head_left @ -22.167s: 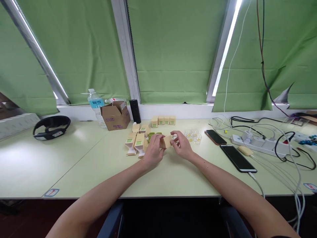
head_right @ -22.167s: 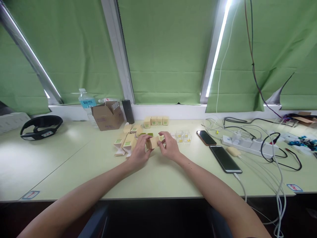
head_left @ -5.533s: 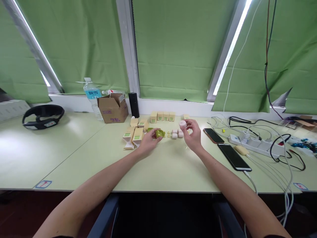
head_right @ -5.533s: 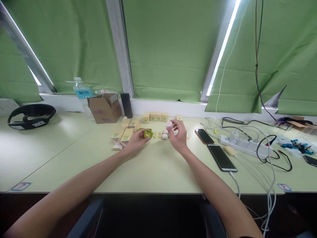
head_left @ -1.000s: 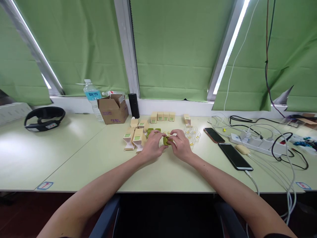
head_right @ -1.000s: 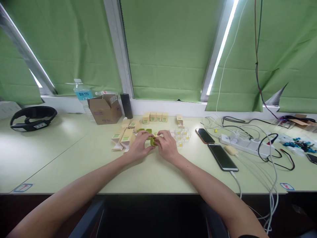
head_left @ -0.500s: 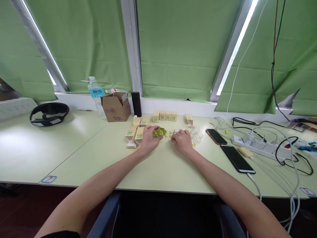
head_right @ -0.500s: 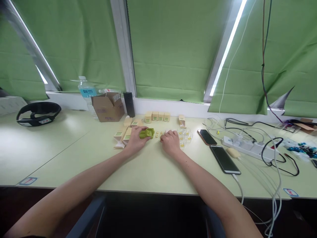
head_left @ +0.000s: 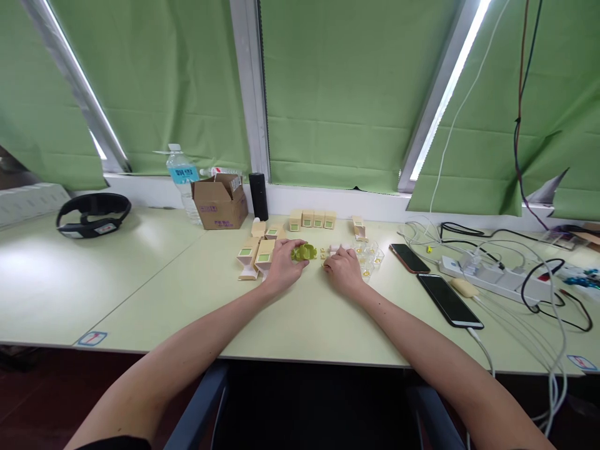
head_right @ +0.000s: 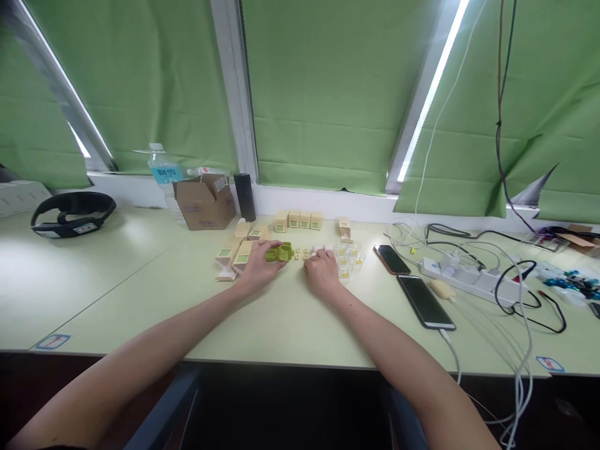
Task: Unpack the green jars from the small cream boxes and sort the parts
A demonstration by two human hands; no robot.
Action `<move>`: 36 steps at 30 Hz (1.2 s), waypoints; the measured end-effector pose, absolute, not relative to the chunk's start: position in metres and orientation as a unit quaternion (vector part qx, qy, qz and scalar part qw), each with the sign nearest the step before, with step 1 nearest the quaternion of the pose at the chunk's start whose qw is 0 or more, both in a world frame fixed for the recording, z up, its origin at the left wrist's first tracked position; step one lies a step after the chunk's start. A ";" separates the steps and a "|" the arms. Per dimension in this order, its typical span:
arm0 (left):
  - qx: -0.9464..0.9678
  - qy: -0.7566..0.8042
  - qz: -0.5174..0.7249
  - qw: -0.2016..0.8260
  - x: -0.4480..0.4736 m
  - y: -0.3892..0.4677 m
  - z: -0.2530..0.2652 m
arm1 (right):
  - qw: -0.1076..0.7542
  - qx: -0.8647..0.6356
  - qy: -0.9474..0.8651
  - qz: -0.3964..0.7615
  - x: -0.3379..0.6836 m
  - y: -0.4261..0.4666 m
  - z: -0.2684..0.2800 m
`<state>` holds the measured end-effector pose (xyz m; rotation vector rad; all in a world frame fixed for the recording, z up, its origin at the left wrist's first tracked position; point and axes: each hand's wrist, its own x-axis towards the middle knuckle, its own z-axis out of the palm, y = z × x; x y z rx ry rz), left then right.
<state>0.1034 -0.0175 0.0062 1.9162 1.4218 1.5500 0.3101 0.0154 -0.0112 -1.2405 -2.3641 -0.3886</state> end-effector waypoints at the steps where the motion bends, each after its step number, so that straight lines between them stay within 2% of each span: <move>1: 0.673 0.503 0.523 0.144 0.103 -0.017 0.006 | 0.214 -0.450 -0.855 -0.141 0.310 0.015 -0.011; 10: 0.768 0.561 0.307 0.031 0.102 -0.019 0.003 | 0.228 -0.452 -0.845 -0.171 0.310 0.018 -0.011; 14: 0.771 0.613 0.173 0.010 0.104 -0.026 0.013 | 0.189 -0.472 -0.847 -0.159 0.313 0.014 -0.006; 18: 0.782 0.614 0.099 -0.042 0.104 -0.032 0.020 | 0.131 -0.483 -0.854 -0.141 0.315 0.005 0.001; 24: 0.783 0.605 0.129 -0.065 0.104 -0.032 0.016 | 0.086 -0.476 -0.866 -0.124 0.315 -0.010 0.013; 36: 0.800 0.569 0.188 -0.029 0.106 -0.033 0.018 | 0.040 -0.479 -0.870 -0.113 0.311 -0.011 0.014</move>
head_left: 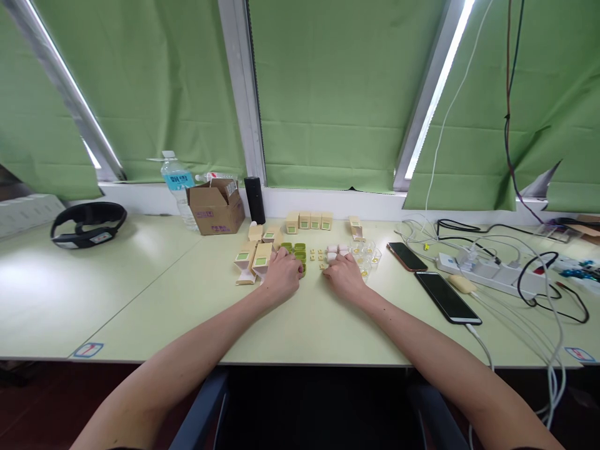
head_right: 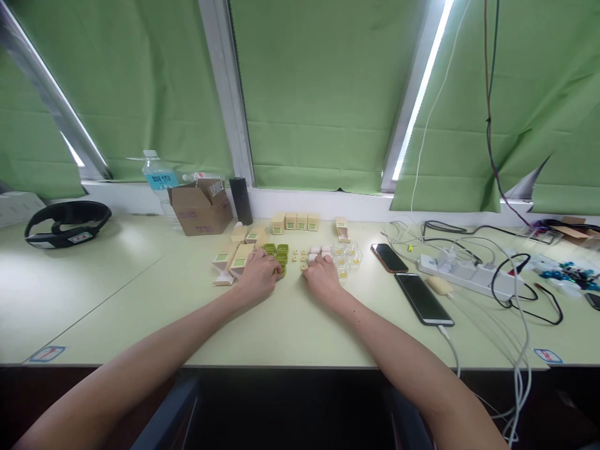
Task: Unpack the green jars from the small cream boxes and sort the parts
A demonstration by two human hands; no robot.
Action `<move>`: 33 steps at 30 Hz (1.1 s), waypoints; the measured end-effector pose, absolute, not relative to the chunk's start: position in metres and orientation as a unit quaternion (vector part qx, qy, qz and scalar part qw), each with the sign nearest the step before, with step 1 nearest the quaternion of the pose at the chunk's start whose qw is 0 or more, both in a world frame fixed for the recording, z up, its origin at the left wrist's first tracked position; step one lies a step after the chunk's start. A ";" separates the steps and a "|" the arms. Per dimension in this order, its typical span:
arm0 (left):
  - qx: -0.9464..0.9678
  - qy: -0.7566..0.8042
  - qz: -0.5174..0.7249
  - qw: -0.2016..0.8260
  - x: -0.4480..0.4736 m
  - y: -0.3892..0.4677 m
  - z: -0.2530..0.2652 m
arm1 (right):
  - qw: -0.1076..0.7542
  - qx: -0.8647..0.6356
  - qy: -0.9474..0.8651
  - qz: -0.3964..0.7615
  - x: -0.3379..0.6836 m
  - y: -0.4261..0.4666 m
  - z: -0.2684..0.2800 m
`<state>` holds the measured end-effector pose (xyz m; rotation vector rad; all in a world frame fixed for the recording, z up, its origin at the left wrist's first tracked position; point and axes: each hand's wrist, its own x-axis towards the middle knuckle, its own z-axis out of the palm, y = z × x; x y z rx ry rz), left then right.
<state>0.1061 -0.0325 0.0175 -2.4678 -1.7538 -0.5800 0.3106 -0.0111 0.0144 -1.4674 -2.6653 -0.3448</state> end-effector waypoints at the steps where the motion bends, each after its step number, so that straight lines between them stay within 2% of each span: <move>1: -0.800 -0.568 -0.191 0.029 0.106 -0.032 0.017 | 0.041 -0.478 -0.870 -0.114 0.311 -0.011 0.014; 23: -0.788 -0.569 -0.234 0.038 0.106 -0.031 0.016 | 0.042 -0.466 -0.874 -0.133 0.308 -0.011 0.008; 33: -0.742 -0.611 -0.272 0.050 0.087 -0.019 0.031 | 0.014 -0.469 -0.882 -0.039 0.293 -0.044 0.020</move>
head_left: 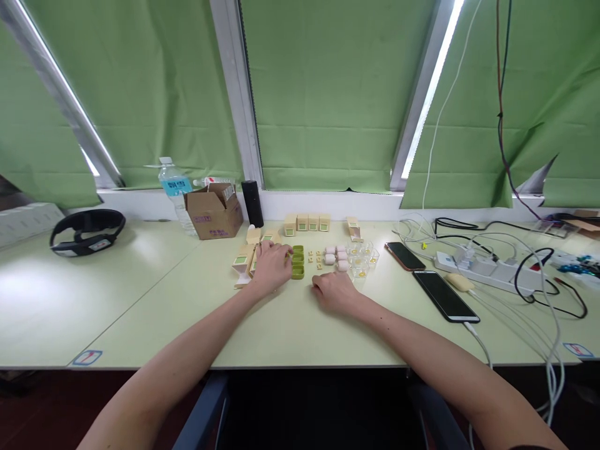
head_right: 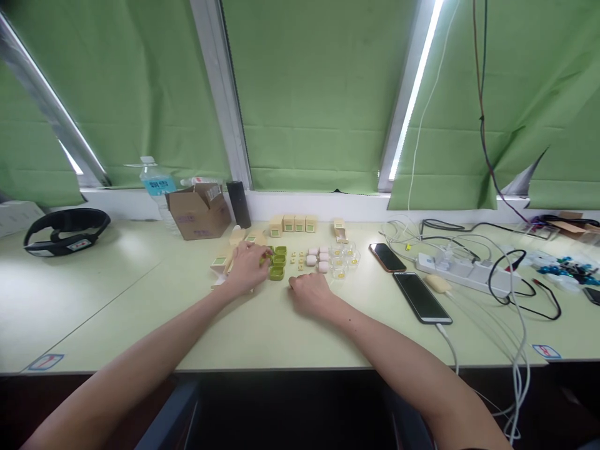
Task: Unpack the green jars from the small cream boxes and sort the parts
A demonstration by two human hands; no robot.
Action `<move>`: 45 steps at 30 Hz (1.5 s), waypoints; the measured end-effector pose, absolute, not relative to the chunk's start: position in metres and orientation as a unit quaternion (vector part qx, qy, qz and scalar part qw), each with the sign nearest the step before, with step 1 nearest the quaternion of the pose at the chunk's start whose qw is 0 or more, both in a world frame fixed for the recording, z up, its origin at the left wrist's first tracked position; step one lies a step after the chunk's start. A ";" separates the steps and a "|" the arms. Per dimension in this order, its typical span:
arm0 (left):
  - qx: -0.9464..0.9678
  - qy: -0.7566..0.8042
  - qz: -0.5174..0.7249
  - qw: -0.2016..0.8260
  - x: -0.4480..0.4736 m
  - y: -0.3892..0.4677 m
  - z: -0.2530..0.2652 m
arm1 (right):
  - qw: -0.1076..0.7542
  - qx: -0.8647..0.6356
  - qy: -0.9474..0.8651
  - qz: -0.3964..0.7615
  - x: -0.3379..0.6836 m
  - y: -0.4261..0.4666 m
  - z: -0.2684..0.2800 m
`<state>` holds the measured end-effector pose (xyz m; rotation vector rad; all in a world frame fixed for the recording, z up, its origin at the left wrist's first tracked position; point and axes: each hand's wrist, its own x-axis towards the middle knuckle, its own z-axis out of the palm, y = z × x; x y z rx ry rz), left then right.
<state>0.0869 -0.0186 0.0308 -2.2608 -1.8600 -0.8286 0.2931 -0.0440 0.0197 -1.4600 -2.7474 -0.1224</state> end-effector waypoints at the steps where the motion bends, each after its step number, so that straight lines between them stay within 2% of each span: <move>1: -0.734 -0.619 -0.277 0.044 0.083 -0.016 0.033 | 0.009 -0.462 -0.886 -0.032 0.292 -0.046 0.020; 13: -0.719 -0.640 -0.266 0.045 0.075 0.015 0.063 | 0.014 -0.446 -0.895 -0.014 0.294 -0.050 0.023; 19: -0.746 -0.616 -0.251 0.030 0.092 0.010 0.059 | 0.008 -0.448 -0.894 -0.018 0.294 -0.051 0.026; 23: -0.768 -0.592 -0.231 0.074 0.097 0.007 0.053 | 0.005 -0.447 -0.894 -0.012 0.294 -0.052 0.028; 27: -0.751 -0.626 -0.181 0.105 0.092 0.038 0.059 | 0.008 -0.450 -0.893 -0.008 0.294 -0.051 0.026; 32: -0.721 -0.686 -0.086 0.046 0.090 0.099 0.056 | 0.003 -0.450 -0.893 -0.010 0.293 -0.051 0.027; 37: -0.694 -0.717 -0.070 -0.001 0.097 0.137 0.039 | 0.002 -0.448 -0.894 -0.002 0.293 -0.050 0.028; 45: -0.686 -0.723 -0.083 -0.009 0.100 0.153 0.032 | 0.007 -0.445 -0.895 -0.005 0.290 -0.047 0.023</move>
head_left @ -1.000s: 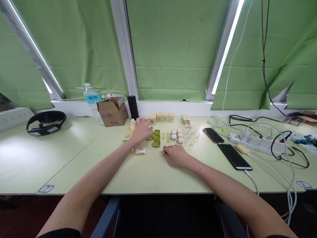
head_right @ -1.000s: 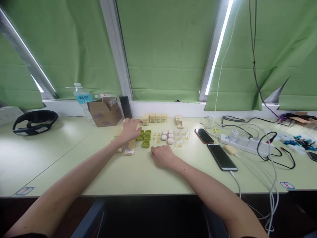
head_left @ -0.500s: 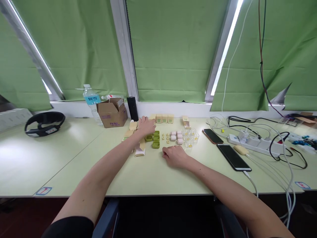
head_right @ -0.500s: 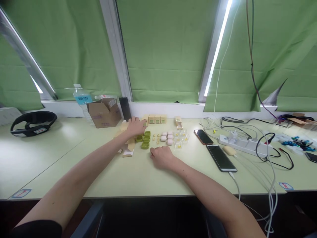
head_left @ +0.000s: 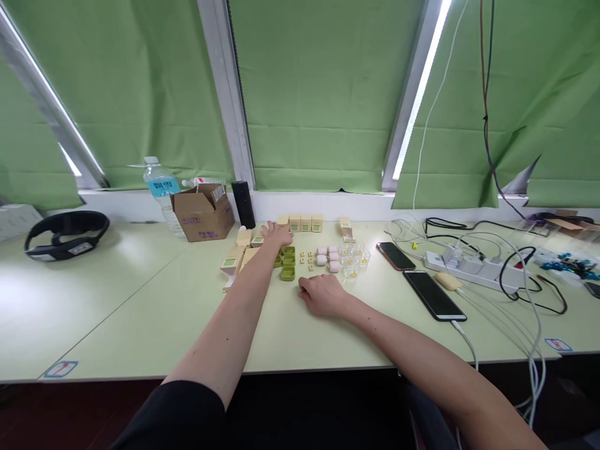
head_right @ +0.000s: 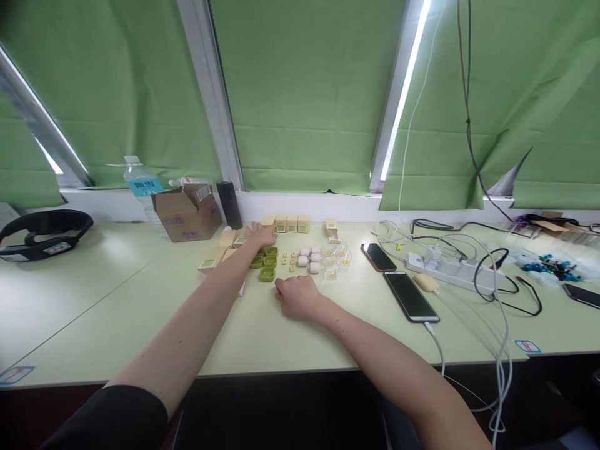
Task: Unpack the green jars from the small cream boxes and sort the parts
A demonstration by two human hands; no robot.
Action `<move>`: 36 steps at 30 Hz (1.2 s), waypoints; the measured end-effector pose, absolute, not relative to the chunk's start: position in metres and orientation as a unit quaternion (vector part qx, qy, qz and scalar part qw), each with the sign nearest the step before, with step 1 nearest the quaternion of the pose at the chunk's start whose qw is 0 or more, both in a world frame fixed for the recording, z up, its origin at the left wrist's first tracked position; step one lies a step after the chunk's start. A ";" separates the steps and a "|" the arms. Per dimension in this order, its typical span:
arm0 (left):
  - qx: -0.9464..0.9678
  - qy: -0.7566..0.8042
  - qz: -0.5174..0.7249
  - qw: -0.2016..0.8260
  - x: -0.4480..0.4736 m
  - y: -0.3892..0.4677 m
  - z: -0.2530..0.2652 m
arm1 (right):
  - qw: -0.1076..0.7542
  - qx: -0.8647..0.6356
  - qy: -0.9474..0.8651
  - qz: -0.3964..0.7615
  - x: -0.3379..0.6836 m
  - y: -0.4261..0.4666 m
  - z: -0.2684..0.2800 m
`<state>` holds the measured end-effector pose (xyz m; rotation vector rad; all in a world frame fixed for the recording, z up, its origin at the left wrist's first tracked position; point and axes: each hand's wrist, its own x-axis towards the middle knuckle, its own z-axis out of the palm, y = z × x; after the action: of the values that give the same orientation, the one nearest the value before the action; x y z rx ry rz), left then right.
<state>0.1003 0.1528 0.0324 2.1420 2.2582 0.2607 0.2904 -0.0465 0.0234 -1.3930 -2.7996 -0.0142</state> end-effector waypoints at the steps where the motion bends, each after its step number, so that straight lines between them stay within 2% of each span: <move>1: 0.689 0.720 0.086 0.010 0.100 0.152 0.034 | 0.008 -0.446 -0.895 -0.005 0.290 -0.047 0.023; 8: 0.722 0.675 0.149 -0.024 0.099 0.134 0.062 | 0.016 -0.439 -0.898 -0.009 0.292 -0.048 0.023; 11: 0.739 0.624 0.253 -0.025 0.093 0.116 0.081 | 0.015 -0.442 -0.897 -0.006 0.292 -0.048 0.023; 15: 0.737 0.503 0.449 0.041 0.088 0.071 0.095 | 0.015 -0.446 -0.895 -0.003 0.293 -0.049 0.024; 19: 0.730 0.387 0.526 0.201 0.089 0.010 0.084 | 0.013 -0.442 -0.897 -0.001 0.294 -0.048 0.024; 23: 0.730 0.293 0.496 0.367 0.095 -0.035 0.060 | 0.016 -0.440 -0.898 0.003 0.295 -0.048 0.023; 26: 0.739 0.265 0.446 0.430 0.096 -0.044 0.046 | 0.016 -0.441 -0.897 0.004 0.295 -0.047 0.025; 36: 0.768 0.297 0.347 0.449 0.086 -0.032 0.037 | -0.021 -0.503 -0.864 0.002 0.311 -0.030 0.038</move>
<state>0.0859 -0.0323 0.0373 1.8997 0.7353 0.8581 0.3110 -0.0302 0.0376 -1.6029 -2.7517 0.0075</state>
